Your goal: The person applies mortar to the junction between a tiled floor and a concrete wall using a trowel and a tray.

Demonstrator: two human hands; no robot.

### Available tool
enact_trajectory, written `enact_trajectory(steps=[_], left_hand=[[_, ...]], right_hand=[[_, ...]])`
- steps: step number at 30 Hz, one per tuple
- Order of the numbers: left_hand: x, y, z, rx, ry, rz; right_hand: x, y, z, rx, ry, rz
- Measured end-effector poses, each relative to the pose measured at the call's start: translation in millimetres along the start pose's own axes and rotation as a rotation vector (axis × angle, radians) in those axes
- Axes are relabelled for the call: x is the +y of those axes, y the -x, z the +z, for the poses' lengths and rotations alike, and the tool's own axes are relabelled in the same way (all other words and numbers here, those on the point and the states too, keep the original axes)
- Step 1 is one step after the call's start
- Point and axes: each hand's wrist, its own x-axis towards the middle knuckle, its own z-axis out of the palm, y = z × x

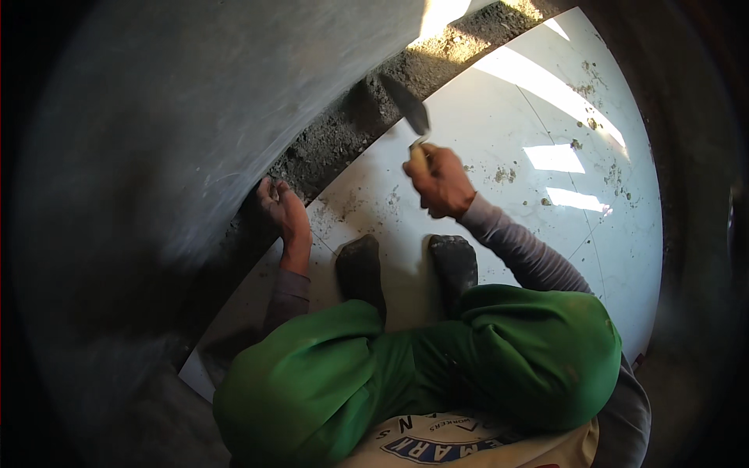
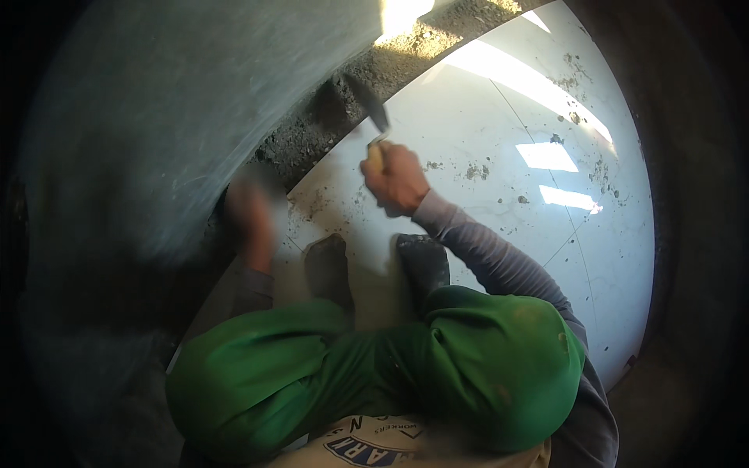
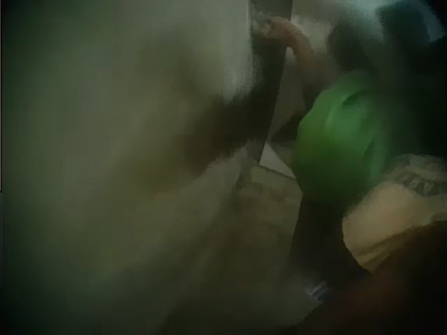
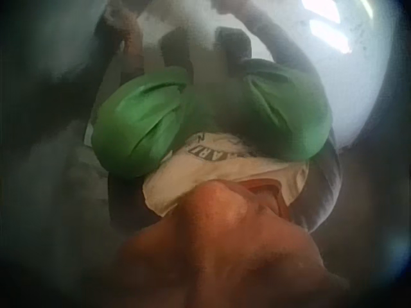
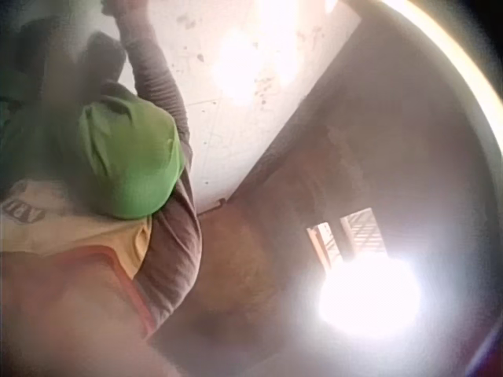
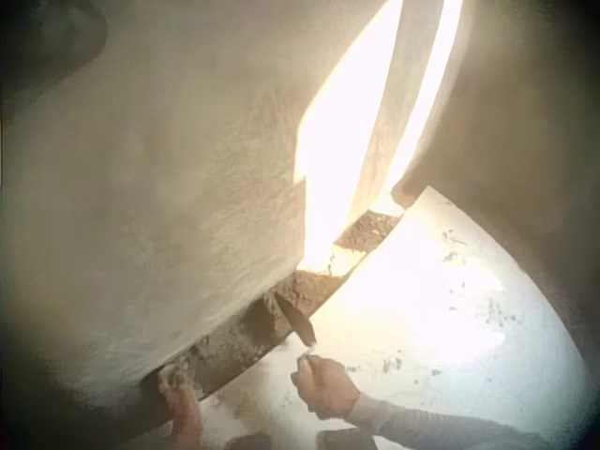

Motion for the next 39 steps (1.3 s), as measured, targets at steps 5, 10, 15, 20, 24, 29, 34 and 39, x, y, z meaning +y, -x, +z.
enact_trajectory(steps=[5, 10, 15, 20, 24, 29, 34, 39], left_hand=[[15.0, 51.6, 37.4, 0.045, -0.625, 0.575], [10.3, 48.1, 73.8, -0.264, -0.478, 0.650], [9.4, 36.0, 159.5, -0.672, -0.499, 0.973], [-1.7, 4.1, 193.5, -0.739, -0.775, 0.982], [-3.2, -21.5, 151.0, -0.688, -0.902, 0.802], [-11.5, -63.2, 42.3, -0.461, -1.061, 0.865], [5.7, -58.0, -81.3, -0.395, -1.279, 0.767], [15.6, -62.7, -78.4, -0.345, -0.961, 0.864]], right_hand=[[0.2, -40.2, -53.8, 0.115, 0.331, 0.090], [-2.7, 2.0, -28.5, -0.079, 0.358, -0.094], [-6.8, 15.9, -61.0, 0.119, 0.345, 0.004], [-54.0, 56.0, -72.5, 0.203, 0.385, 0.127], [-74.5, 64.9, -62.4, 0.276, 0.332, 0.176], [-55.5, 31.0, -39.7, 0.206, 0.298, 0.191], [-77.7, -0.3, -13.7, -0.191, 0.293, 0.209], [-87.9, -27.5, -1.8, -0.128, 0.588, -0.177]])
